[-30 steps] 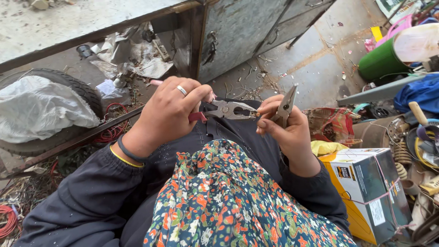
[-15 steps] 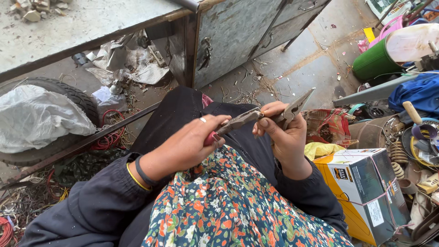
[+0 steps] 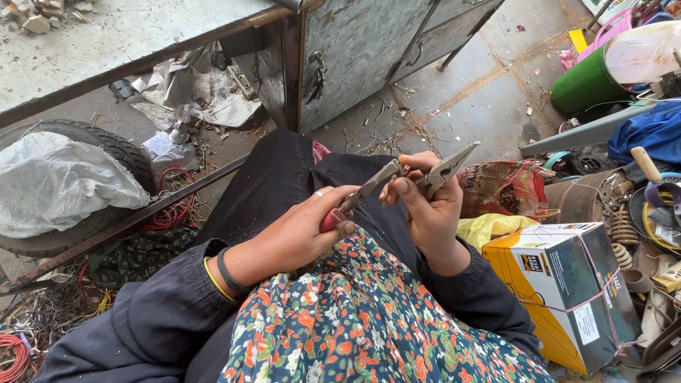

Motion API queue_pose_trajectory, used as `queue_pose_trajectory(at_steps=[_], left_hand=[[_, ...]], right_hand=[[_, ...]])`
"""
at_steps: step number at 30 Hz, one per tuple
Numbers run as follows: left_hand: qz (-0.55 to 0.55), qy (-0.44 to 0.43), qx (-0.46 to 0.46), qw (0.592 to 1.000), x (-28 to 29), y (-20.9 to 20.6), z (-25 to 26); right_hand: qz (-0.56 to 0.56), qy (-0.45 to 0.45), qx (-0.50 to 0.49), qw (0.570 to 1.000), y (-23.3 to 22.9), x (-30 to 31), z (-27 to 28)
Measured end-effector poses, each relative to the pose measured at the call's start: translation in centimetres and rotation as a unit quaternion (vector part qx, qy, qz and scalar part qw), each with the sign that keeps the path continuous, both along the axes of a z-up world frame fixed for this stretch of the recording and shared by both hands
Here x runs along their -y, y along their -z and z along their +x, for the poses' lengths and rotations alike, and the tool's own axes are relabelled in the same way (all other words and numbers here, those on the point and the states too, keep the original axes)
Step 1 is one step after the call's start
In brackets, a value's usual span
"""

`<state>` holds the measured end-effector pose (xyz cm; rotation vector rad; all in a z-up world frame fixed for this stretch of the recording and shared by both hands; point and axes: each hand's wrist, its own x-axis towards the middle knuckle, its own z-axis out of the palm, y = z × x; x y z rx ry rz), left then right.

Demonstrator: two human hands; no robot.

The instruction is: The person uses pliers and a hammer to break apart a small ceramic insulator on a workbench. They then use two pairs of pliers to manipulate and adjust a small metal electrical component, repeatedly bending and shaping it.

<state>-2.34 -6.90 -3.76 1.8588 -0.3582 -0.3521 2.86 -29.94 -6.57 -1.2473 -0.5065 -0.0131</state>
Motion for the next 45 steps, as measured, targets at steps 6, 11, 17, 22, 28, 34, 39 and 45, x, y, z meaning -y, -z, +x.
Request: queue_pose_trajectory(at_steps=[6,11,17,22,28,34,39,45], left_hand=[[0.000,-0.004,0.000,1.000,0.1,-0.1,0.0],[-0.057,-0.003,0.002,0.998,0.5,0.8,-0.2],[-0.040,-0.015,-0.016,0.999,0.7,2.1,-0.5],[-0.045,-0.055,0.046,0.996,1.0,3.2,-0.5],[-0.014,-0.120,0.090,0.989,0.0,3.6,0.3],[0.024,-0.189,0.255,0.948,-2.5,1.8,1.6],[0.033,-0.229,0.281,0.931,-4.4,0.3,2.0],[0.064,-0.195,0.329,0.922,-6.2,-1.7,2.0]], right_hand=[[-0.028,0.005,0.002,1.000,-0.1,0.4,0.1],[-0.046,-0.008,-0.007,0.999,-0.1,0.5,0.2],[-0.065,0.000,0.002,0.998,0.0,0.2,0.1],[-0.064,-0.014,0.002,0.998,-0.5,-0.2,0.1],[0.100,-0.058,-0.176,0.978,-0.1,-0.8,0.1],[0.016,-0.155,-0.365,0.918,3.4,-3.3,-1.4],[-0.128,-0.244,-0.454,0.847,5.9,-3.7,-3.1],[-0.130,-0.284,-0.290,0.905,4.4,-1.9,-2.4]])
